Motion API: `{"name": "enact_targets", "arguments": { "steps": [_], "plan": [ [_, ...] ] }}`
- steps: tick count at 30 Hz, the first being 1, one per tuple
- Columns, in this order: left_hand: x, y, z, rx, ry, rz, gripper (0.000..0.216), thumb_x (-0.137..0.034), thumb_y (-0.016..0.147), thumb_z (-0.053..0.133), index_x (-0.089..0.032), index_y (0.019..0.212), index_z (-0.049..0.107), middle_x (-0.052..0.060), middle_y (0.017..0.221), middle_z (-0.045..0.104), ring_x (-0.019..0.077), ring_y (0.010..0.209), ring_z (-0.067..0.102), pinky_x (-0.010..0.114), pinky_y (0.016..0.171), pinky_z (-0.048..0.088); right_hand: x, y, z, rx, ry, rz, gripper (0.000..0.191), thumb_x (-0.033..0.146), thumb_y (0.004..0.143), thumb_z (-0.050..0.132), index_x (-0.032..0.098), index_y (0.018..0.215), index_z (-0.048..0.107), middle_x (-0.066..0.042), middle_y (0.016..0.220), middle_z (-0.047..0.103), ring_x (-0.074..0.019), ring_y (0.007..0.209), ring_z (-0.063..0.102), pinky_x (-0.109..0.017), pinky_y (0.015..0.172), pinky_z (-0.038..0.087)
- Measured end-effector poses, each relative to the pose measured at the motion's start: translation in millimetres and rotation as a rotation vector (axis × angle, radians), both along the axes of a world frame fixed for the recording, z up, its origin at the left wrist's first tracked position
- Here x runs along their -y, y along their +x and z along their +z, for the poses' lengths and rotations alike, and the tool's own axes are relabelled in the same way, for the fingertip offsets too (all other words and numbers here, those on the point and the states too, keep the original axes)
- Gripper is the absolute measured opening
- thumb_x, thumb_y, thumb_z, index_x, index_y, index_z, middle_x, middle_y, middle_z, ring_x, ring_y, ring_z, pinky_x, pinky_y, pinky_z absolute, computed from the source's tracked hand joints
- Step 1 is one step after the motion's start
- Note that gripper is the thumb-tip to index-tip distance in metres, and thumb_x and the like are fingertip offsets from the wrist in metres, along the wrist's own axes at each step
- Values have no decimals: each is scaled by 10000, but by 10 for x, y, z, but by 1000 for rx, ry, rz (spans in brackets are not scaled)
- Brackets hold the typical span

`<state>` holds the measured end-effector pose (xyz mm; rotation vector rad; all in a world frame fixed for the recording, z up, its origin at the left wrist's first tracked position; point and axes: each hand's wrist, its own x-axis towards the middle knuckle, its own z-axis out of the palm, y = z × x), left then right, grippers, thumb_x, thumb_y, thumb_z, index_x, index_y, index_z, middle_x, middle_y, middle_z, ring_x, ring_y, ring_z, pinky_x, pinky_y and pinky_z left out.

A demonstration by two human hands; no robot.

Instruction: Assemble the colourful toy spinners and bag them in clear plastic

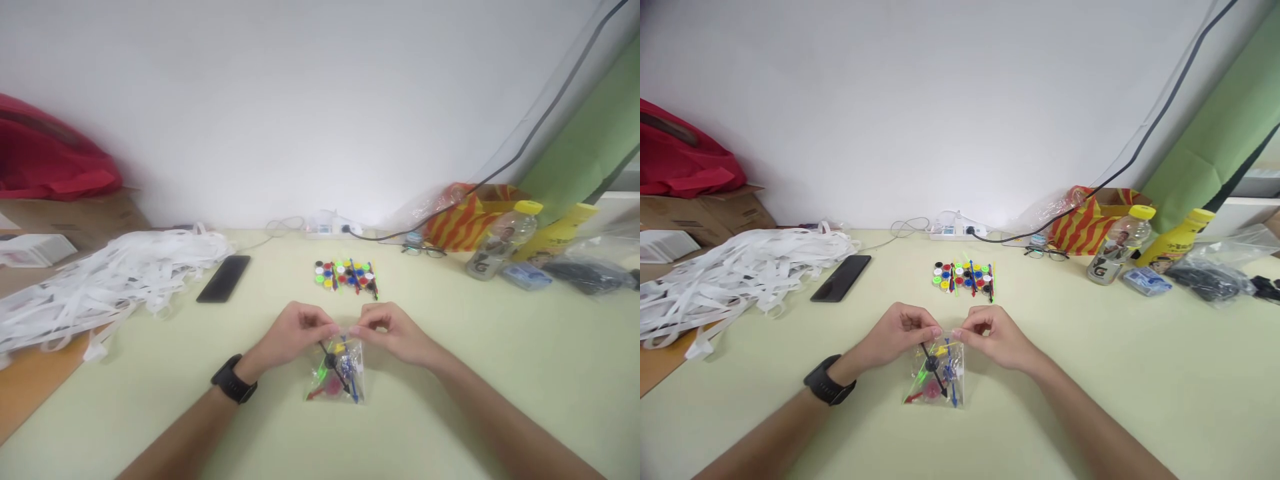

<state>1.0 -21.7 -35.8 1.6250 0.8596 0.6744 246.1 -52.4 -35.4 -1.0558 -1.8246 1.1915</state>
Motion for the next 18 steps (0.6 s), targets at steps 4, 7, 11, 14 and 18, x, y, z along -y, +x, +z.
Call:
{"name": "enact_targets", "arguments": {
  "steps": [4, 7, 11, 14, 18],
  "plan": [
    [-35, -41, 2, 15, -5, 22, 259, -385, 837, 817, -137, 782, 768, 51, 719, 739, 133, 634, 637, 232, 610, 507, -22, 65, 47, 18, 3, 2, 469, 590, 828, 770, 167, 648, 678, 9, 640, 534, -122, 598, 456, -268, 568, 376],
    [-47, -66, 26, 13, -9, 21, 263, -386, 813, 839, -137, 764, 769, 62, 719, 745, 145, 637, 653, 239, 612, 515, -27, 109, 86, 42, 6, 20, 471, 605, 829, 758, 175, 656, 673, 5, 624, 543, -132, 601, 459, -270, 558, 382],
    [-33, -82, 90, 6, -27, -49, 234, -374, 834, 821, -141, 849, 798, 83, 803, 770, 163, 707, 682, 256, 675, 541, -27, 174, 140, 65, 2, 44, 441, 564, 834, 764, 172, 648, 687, -11, 642, 587, -138, 614, 493, -267, 561, 405],
    [8, -53, 110, -1, -29, -69, 226, -372, 864, 792, -146, 858, 794, 72, 806, 762, 153, 719, 674, 248, 693, 536, -13, 149, 138, 43, -18, 76, 361, 521, 849, 765, 171, 764, 753, -32, 736, 658, -149, 661, 548, -273, 606, 440],
    [58, 12, 62, -2, -31, -82, 236, -380, 876, 777, -144, 872, 796, 74, 812, 760, 154, 719, 664, 255, 692, 531, 13, 17, 71, 11, -24, 91, 359, 511, 913, 701, 168, 827, 761, -35, 771, 664, -148, 676, 555, -278, 635, 446]
  ]
}}
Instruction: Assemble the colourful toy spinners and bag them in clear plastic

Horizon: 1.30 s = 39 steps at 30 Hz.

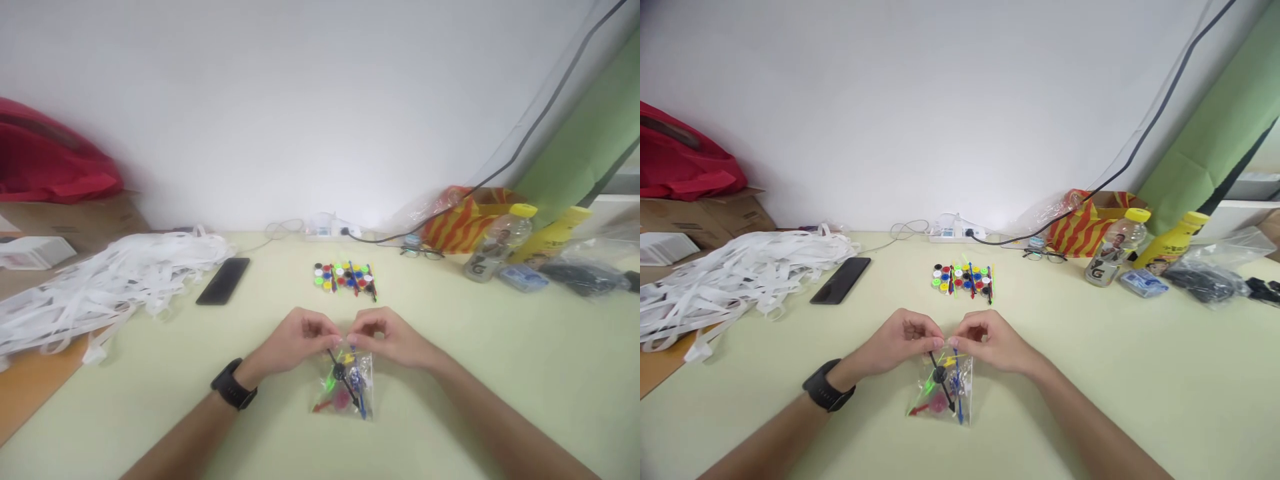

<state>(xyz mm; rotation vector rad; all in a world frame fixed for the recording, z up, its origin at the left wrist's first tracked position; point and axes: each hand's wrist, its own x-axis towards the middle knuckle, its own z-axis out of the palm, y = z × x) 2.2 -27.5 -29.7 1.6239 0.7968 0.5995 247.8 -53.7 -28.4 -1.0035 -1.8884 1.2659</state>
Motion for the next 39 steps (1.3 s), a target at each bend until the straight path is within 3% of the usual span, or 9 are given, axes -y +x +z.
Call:
{"name": "enact_targets", "arguments": {
  "steps": [7, 13, 18, 22, 26, 29, 31, 34, 39],
  "plan": [
    [-54, -12, -79, -20, 23, 99, 294, -430, 811, 830, -138, 811, 795, 75, 744, 746, 151, 653, 631, 246, 594, 492, 1, 1, -29, 59, 80, -19, 367, 506, 935, 676, 175, 799, 757, -20, 720, 620, -144, 660, 523, -266, 614, 436],
    [-81, -53, -61, -6, -4, 95, 308, -425, 787, 848, -142, 906, 816, 105, 843, 780, 188, 729, 680, 290, 672, 550, -18, 84, 16, 87, 89, 1, 344, 501, 924, 685, 186, 818, 776, -35, 731, 657, -157, 658, 545, -274, 598, 451],
    [-153, -95, -25, 41, 17, 250, 318, -418, 758, 857, -144, 904, 789, 88, 801, 758, 169, 694, 662, 280, 658, 543, -80, 290, 146, 81, 74, -53, 396, 558, 893, 697, 183, 795, 776, -52, 735, 698, -171, 658, 575, -296, 612, 469],
    [-230, -137, -31, 14, -19, 388, 347, -432, 820, 772, -167, 1044, 755, 87, 879, 756, 148, 698, 622, 262, 649, 513, -98, 709, 366, 85, 180, -251, 405, 574, 859, 727, 181, 769, 769, -62, 739, 703, -183, 667, 598, -304, 611, 472],
    [-247, -152, -53, -27, -47, 419, 372, -433, 863, 707, -181, 1136, 722, 86, 931, 739, 144, 722, 599, 265, 674, 497, -82, 1219, 467, 111, 432, -719, 355, 562, 805, 780, 207, 820, 774, -76, 808, 732, -202, 697, 624, -324, 628, 486],
    [-227, -143, -50, -38, -68, 389, 369, -419, 866, 683, -177, 1143, 716, 90, 946, 726, 147, 718, 594, 276, 679, 492, -134, 1521, 368, 265, 672, -1075, 285, 492, 873, 719, 209, 850, 744, -91, 820, 724, -206, 692, 620, -332, 635, 465],
    [-216, -134, -46, -47, -85, 366, 365, -421, 863, 676, -178, 1131, 719, 85, 937, 719, 141, 701, 581, 267, 654, 474, -221, 1646, 227, 486, 813, -1169, 239, 406, 931, 635, 200, 844, 717, -106, 827, 714, -211, 706, 610, -337, 658, 447],
    [-217, -124, -47, -49, -95, 362, 357, -427, 847, 684, -170, 1093, 725, 76, 906, 710, 130, 675, 560, 249, 608, 439, -395, 1679, -34, 814, 813, -1142, 210, 288, 937, 560, 183, 809, 689, -107, 831, 701, -217, 743, 603, -332, 685, 412],
    [-229, -122, -42, -38, -104, 374, 383, -447, 836, 698, -164, 1091, 734, 87, 923, 719, 133, 683, 567, 249, 605, 440, -620, 1405, -347, 1147, 435, -834, 145, 161, 859, 563, 182, 754, 661, -88, 848, 708, -211, 765, 600, -303, 626, 315]
  ]
}}
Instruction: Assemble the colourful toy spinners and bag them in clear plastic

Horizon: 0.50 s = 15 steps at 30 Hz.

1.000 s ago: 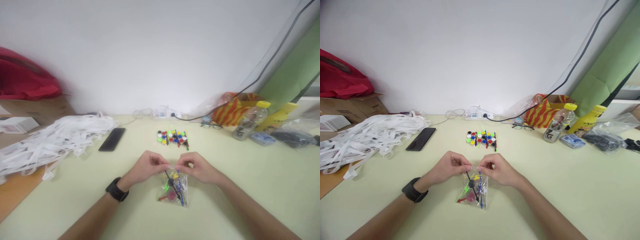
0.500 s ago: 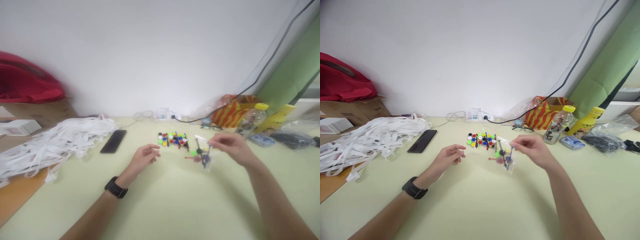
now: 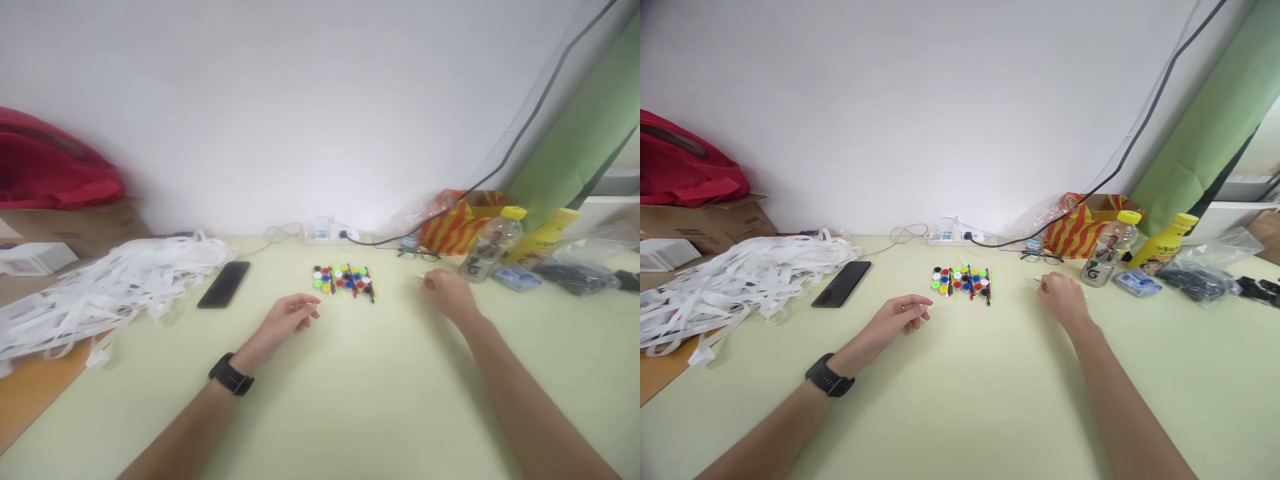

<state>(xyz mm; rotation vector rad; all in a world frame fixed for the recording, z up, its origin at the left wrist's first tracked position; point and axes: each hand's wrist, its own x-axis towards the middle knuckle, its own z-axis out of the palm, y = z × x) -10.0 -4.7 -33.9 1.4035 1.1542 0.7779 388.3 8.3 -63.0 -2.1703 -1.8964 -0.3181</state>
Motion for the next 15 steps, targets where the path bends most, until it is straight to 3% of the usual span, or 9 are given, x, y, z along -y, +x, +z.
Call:
{"name": "enact_targets", "arguments": {
  "steps": [3, 6, 11, 15],
  "plan": [
    [6, 1, 15, -4, -3, -12, 357, -430, 840, 687, -165, 1073, 742, 88, 936, 727, 130, 682, 565, 251, 618, 446, -62, -133, -63, -7, -161, -6, 128, 134, 833, 566, 189, 793, 675, -88, 838, 713, -220, 775, 615, -301, 607, 290],
    [8, 8, 12, 0, -1, -12, 339, -414, 843, 683, -159, 1060, 740, 81, 917, 721, 126, 679, 560, 244, 613, 441, -77, -104, -91, -34, -189, -76, 151, 139, 844, 563, 185, 870, 704, -109, 869, 726, -243, 813, 642, -306, 616, 309],
    [-6, 23, -101, -50, 90, -10, 294, -405, 860, 678, -163, 1020, 727, 57, 843, 711, 131, 647, 579, 244, 585, 440, -45, 105, -143, -74, -91, -178, 251, 271, 926, 553, 160, 1072, 724, -149, 1050, 740, -287, 937, 678, -335, 670, 395],
    [-12, 25, -242, -164, 319, -12, 219, -374, 907, 637, -179, 963, 720, 44, 850, 711, 174, 771, 648, 278, 681, 504, -48, 73, -232, -125, 13, -75, 343, 312, 951, 532, 169, 1226, 676, -129, 1174, 724, -291, 1051, 670, -366, 793, 471]
  ]
}}
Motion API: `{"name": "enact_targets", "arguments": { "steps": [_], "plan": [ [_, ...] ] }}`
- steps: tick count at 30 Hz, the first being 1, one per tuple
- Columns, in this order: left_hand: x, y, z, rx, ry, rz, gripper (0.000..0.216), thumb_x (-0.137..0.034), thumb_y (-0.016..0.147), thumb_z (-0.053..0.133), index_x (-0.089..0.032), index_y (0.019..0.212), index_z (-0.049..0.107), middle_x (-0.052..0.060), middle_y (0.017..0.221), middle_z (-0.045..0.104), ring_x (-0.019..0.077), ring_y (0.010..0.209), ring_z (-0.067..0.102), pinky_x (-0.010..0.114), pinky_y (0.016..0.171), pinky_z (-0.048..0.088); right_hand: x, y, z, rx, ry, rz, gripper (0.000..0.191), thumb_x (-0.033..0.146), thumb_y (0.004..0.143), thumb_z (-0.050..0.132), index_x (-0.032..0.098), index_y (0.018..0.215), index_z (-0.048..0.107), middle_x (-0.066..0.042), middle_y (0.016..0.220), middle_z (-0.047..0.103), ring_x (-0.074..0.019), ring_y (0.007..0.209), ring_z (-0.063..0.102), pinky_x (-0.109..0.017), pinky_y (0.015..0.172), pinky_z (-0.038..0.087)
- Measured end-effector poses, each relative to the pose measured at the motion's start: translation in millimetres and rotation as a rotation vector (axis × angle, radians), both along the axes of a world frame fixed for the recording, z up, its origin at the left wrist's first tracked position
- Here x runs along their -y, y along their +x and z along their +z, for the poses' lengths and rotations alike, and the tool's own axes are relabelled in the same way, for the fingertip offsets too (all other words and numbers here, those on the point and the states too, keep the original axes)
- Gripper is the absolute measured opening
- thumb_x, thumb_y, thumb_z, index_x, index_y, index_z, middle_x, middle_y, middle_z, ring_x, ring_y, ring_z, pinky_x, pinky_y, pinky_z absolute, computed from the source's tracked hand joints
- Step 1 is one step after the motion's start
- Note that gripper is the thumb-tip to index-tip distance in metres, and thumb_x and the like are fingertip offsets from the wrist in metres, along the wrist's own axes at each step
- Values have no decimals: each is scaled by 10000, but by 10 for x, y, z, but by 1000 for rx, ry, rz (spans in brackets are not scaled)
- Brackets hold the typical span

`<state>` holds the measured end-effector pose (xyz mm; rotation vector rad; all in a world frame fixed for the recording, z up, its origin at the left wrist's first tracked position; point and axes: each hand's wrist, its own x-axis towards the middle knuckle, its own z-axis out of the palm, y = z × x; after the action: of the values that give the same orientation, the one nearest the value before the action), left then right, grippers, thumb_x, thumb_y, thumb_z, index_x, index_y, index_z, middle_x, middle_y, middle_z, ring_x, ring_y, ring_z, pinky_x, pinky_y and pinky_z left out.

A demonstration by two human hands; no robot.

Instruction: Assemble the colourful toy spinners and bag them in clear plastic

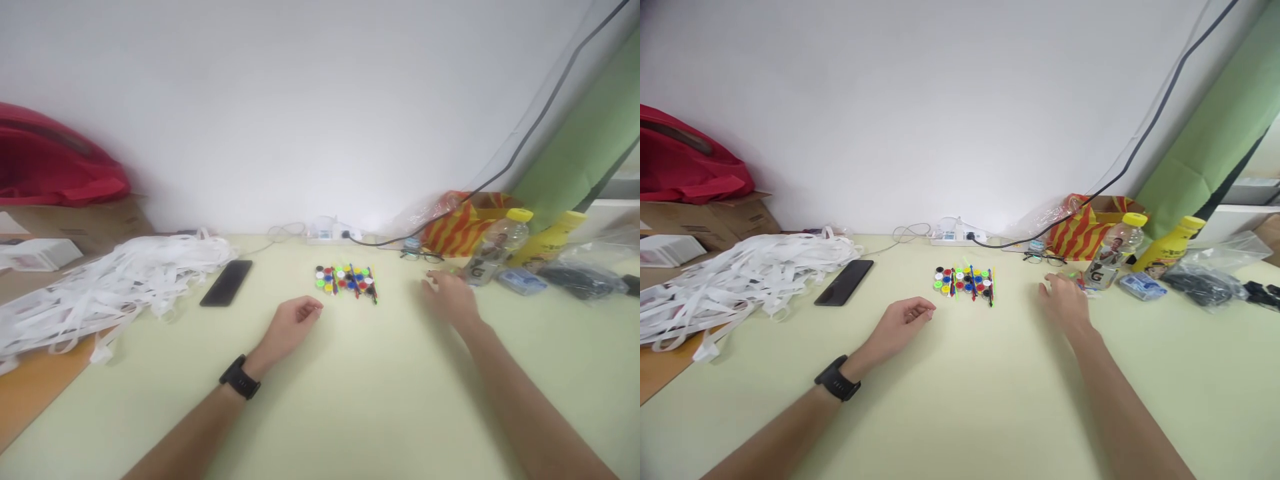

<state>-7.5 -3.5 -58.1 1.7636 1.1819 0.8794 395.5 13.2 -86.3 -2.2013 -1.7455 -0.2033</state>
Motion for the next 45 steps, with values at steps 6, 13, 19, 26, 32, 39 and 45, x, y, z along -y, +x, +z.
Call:
{"name": "enact_targets", "arguments": {
  "steps": [6, 13, 19, 26, 32, 39, 45],
  "plan": [
    [-48, -17, -160, -246, 304, 42, 252, -221, 913, 593, -226, 1152, 673, 72, 1182, 681, 246, 1079, 640, 414, 949, 542, -40, -353, -278, 3, -10, 362, 440, 353, 996, 443, 140, 1343, 608, -165, 1379, 635, -320, 1284, 562, -438, 1066, 446],
    [-68, 80, -184, -412, 515, 53, 411, -147, 935, 570, -258, 1331, 580, 64, 1422, 580, 271, 1337, 506, 506, 1159, 434, -120, -629, -451, 62, -40, 332, 563, 396, 1052, 280, 110, 1499, 471, -185, 1580, 452, -314, 1489, 366, -504, 1204, 313],
    [-137, 185, -169, -547, 656, -28, 433, -153, 958, 526, -230, 1381, 575, 88, 1538, 508, 299, 1424, 442, 531, 1187, 399, -147, -682, -443, 57, -84, 293, 601, 404, 1059, 245, 117, 1561, 407, -159, 1630, 390, -293, 1526, 312, -496, 1228, 277],
    [-274, 252, -169, -619, 667, -78, 440, -221, 986, 510, -210, 1421, 572, 91, 1546, 520, 294, 1481, 402, 516, 1191, 389, -207, -745, -399, -12, -112, 222, 609, 417, 1061, 244, 155, 1596, 371, -115, 1659, 347, -284, 1544, 288, -509, 1245, 250],
    [-253, 172, -149, -685, 588, -146, 512, -317, 1047, 437, -246, 1554, 430, 63, 1619, 427, 311, 1535, 310, 533, 1185, 379, -138, -691, -346, -133, -76, 351, 623, 458, 1074, 222, 146, 1589, 382, -123, 1638, 386, -292, 1536, 311, -535, 1261, 243],
    [-239, 164, -162, -655, 636, -130, 562, -294, 1036, 477, -232, 1584, 374, 58, 1665, 341, 296, 1577, 198, 522, 1242, 316, -36, -882, -188, -242, 48, 596, 623, 529, 1068, 330, 263, 1629, 299, -63, 1666, 341, -264, 1541, 305, -496, 1259, 302],
    [-201, 186, -176, -578, 695, -178, 509, -225, 1015, 509, -267, 1521, 478, 38, 1609, 444, 281, 1550, 276, 518, 1240, 347, -1, -985, -133, -162, 57, 708, 561, 486, 1077, 350, 278, 1596, 391, -57, 1677, 317, -292, 1549, 281, -528, 1242, 320]
  ]
}}
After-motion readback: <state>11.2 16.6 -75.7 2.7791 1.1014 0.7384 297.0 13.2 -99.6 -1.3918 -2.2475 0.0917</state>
